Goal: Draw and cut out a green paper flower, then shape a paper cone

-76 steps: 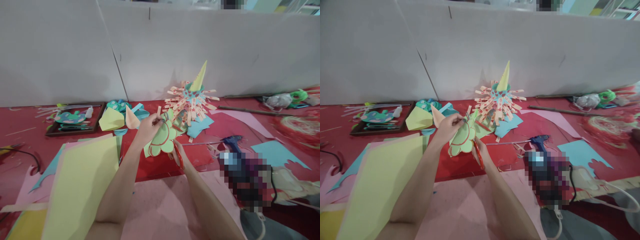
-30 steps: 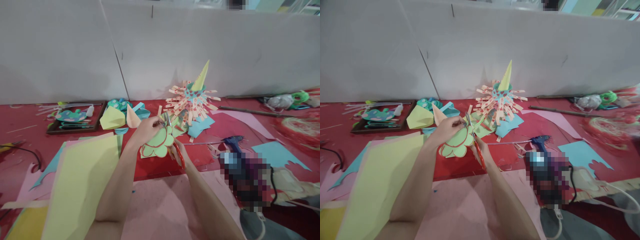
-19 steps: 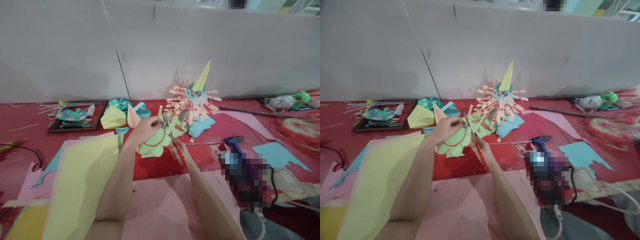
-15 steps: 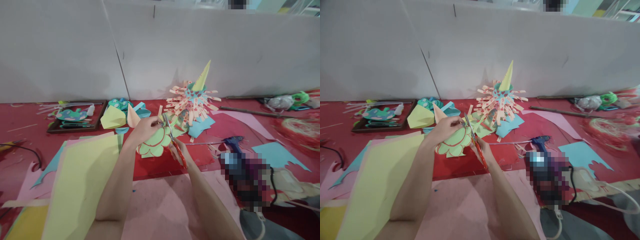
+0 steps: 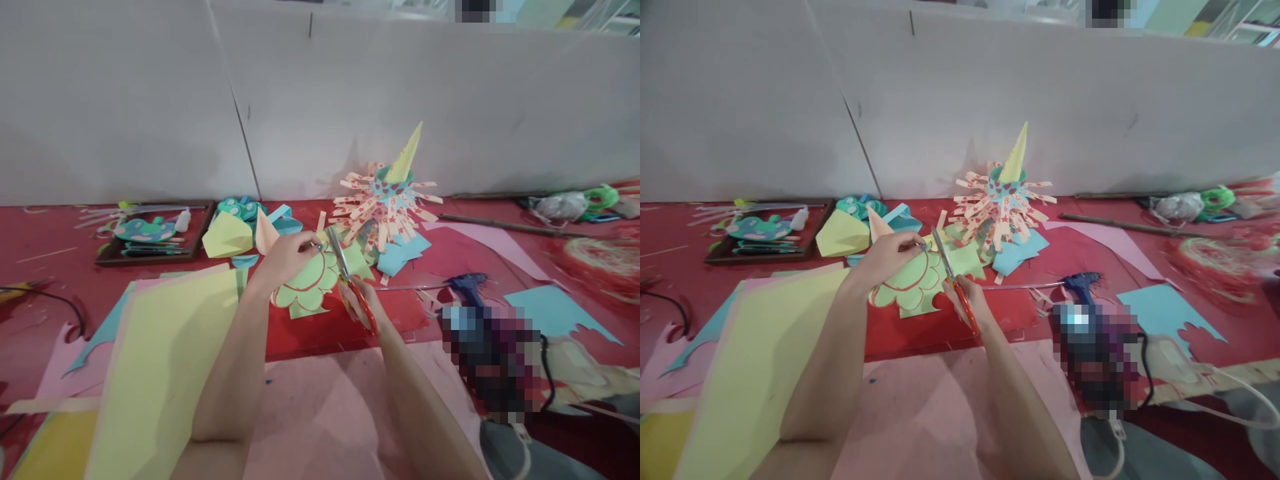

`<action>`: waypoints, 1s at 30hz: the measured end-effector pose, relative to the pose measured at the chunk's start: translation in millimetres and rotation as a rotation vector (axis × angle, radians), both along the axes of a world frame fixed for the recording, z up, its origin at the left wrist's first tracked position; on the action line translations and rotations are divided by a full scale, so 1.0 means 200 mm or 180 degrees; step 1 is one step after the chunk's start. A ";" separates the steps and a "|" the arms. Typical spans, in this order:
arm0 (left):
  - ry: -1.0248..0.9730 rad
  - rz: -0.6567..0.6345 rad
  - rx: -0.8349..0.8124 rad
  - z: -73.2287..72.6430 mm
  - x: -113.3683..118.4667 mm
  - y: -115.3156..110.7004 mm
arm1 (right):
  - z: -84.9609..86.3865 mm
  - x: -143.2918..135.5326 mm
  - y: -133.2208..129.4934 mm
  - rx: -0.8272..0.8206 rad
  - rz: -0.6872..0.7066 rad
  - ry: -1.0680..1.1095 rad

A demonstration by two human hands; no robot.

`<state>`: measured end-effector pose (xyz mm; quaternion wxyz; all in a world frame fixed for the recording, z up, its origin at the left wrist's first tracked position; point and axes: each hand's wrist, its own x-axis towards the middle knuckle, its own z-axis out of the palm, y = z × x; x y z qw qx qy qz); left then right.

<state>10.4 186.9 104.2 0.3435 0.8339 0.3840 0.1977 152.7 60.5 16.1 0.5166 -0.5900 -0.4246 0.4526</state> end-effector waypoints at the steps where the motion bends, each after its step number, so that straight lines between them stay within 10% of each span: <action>1: 0.0001 0.0022 0.0015 0.00 0.00 0.00 | 0.00 0.00 0.00 0.0000 -0.0049 -0.0013; 12: -0.0245 -0.0009 -0.0126 -0.01 0.03 -0.02 | -0.02 -0.01 0.03 0.0031 -0.1083 0.0318; 18: -0.0237 0.0051 -0.0193 -0.03 0.07 -0.03 | -0.04 0.06 0.05 0.0115 -0.1852 -0.1183; 26: -0.0319 0.0096 -0.0243 -0.09 0.14 -0.04 | -0.17 0.12 0.07 -0.0514 -0.1297 -0.2602; 30: -0.0311 0.0571 -0.0378 -0.14 0.19 -0.03 | -0.21 0.12 0.07 -0.0029 -0.1247 -0.2777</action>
